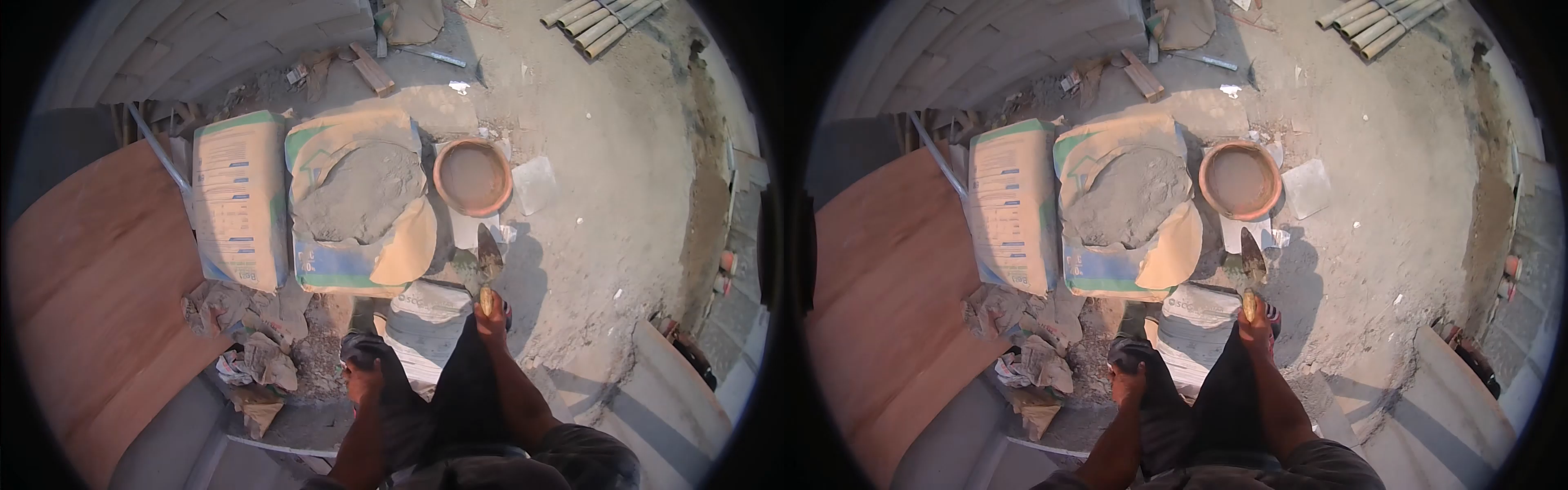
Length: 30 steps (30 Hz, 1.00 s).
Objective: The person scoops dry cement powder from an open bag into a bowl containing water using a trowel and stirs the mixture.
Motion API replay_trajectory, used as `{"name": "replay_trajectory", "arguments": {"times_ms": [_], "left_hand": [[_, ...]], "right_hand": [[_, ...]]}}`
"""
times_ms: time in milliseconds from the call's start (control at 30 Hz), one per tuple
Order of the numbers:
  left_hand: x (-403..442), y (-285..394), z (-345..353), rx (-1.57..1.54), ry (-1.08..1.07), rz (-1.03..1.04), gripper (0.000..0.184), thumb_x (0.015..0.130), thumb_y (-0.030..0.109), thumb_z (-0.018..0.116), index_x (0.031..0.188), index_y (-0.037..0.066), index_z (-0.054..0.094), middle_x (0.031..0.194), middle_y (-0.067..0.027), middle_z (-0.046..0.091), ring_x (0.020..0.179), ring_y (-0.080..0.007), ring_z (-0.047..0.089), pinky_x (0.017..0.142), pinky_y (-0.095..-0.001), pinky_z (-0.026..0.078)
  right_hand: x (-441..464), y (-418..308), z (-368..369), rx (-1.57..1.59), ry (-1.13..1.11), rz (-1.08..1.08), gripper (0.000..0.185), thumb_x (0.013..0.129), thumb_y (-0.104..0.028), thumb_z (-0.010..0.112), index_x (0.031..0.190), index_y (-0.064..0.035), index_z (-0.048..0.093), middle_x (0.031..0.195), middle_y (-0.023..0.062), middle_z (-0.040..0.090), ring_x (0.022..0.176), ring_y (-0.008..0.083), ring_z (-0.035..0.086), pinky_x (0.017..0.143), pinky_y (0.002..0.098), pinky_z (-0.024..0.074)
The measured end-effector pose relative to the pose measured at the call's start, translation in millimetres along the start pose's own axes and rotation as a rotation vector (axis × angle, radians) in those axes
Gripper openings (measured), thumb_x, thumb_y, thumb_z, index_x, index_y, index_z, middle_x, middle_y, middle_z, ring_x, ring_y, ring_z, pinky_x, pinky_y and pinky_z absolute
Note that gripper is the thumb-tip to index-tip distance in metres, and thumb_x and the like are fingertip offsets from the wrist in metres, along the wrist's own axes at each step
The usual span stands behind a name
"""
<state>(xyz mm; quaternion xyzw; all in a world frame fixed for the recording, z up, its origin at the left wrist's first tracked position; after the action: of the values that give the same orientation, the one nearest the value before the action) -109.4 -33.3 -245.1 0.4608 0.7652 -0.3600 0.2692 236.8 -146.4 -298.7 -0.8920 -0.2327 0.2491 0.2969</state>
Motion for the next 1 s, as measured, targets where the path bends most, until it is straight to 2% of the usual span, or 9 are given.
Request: {"name": "replay_trajectory", "arguments": {"times_ms": [167,200,300,367,467,567,800,867,1000], "left_hand": [[40,2,-21,0.073,0.047,-0.08,0.072,0.085,0.059,0.067,0.133,0.006,0.057,0.134,-0.0206,0.058,0.122,-0.0407,0.062,0.1,-0.0519,0.052],[33,7,-29,0.078,0.049,-0.09,0.068,0.085,0.057,0.067,0.129,0.006,0.06,0.13,-0.0201,0.06,0.121,-0.04,0.063,0.099,-0.0514,0.052],[35,6,-36,0.034,0.051,-0.012,0.065,0.085,0.054,0.068,0.127,0.005,0.06,0.131,-0.0208,0.06,0.117,-0.0409,0.064,0.097,-0.0523,0.052],[42,-2,-23,0.06,0.068,0.023,0.064,0.085,0.052,0.068,0.126,0.005,0.059,0.129,-0.021,0.061,0.113,-0.0418,0.065,0.095,-0.0529,0.053],[43,0,-30,0.054,0.001,0.02,0.068,0.085,0.052,0.067,0.131,0.004,0.058,0.134,-0.0219,0.059,0.117,-0.0414,0.064,0.098,-0.0512,0.052],[46,-2,-33,0.02,-0.012,0.014,0.068,0.084,0.052,0.067,0.133,0.005,0.058,0.137,-0.022,0.058,0.12,-0.0412,0.062,0.101,-0.05,0.051],[49,-6,-27,-0.019,0.038,0.06,0.067,0.085,0.051,0.067,0.132,0.004,0.058,0.136,-0.0216,0.06,0.121,-0.0416,0.062,0.103,-0.0503,0.05],[46,-4,-27,0.006,0.072,0.09,0.063,0.086,0.05,0.066,0.128,0.003,0.058,0.131,-0.0234,0.062,0.114,-0.0435,0.065,0.097,-0.0521,0.052],[47,-1,-20,0.061,0.096,0.107,0.062,0.087,0.051,0.066,0.125,0.002,0.058,0.128,-0.0246,0.063,0.111,-0.0439,0.067,0.096,-0.0528,0.053]], "right_hand": [[76,-33,78,-0.146,-0.251,0.097,0.04,0.089,-0.021,0.066,0.121,0.0003,0.058,0.105,0.027,0.068,0.098,0.0467,0.067,0.083,0.0486,0.0534],[93,-42,97,-0.069,-0.218,0.16,0.039,0.089,-0.022,0.065,0.12,0.0006,0.059,0.107,0.0275,0.067,0.099,0.0473,0.066,0.084,0.0496,0.0531],[136,-76,145,0.067,-0.09,0.034,0.041,0.089,-0.023,0.065,0.121,0.0015,0.058,0.109,0.029,0.068,0.104,0.0477,0.066,0.086,0.053,0.0522],[158,-87,171,-0.054,-0.08,0.0,0.046,0.09,-0.026,0.064,0.124,0.0024,0.056,0.11,0.0305,0.068,0.106,0.0471,0.066,0.088,0.0538,0.0525],[179,-79,203,-0.293,-0.098,0.198,0.048,0.091,-0.029,0.064,0.129,-0.001,0.054,0.107,0.0303,0.069,0.103,0.0473,0.067,0.087,0.0546,0.0535],[183,-81,213,-0.323,-0.033,0.227,0.05,0.091,-0.032,0.063,0.132,-0.0053,0.055,0.106,0.0303,0.07,0.099,0.0478,0.068,0.085,0.0565,0.054],[195,-112,279,-0.046,-0.189,-0.064,0.048,0.088,-0.029,0.07,0.127,-0.0041,0.061,0.106,0.0266,0.071,0.1,0.0454,0.069,0.085,0.0528,0.0545],[201,-121,295,0.104,-0.247,-0.128,0.048,0.086,-0.028,0.072,0.126,-0.0029,0.063,0.107,0.0261,0.071,0.102,0.0447,0.068,0.087,0.0514,0.0543],[211,-142,318,0.253,-0.388,-0.132,0.052,0.086,-0.025,0.075,0.13,-0.0001,0.063,0.111,0.0277,0.07,0.107,0.0429,0.068,0.092,0.0454,0.0542]]}}
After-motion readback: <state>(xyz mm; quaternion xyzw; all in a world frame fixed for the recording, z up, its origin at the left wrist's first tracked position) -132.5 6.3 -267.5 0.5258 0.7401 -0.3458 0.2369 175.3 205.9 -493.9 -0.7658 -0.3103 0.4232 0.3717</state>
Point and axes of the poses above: each hand's wrist, its own x-axis towards the middle knuckle, its own z-axis out of the palm, y = z × x, the point moved 3 cm from there along x, towards the middle knuckle
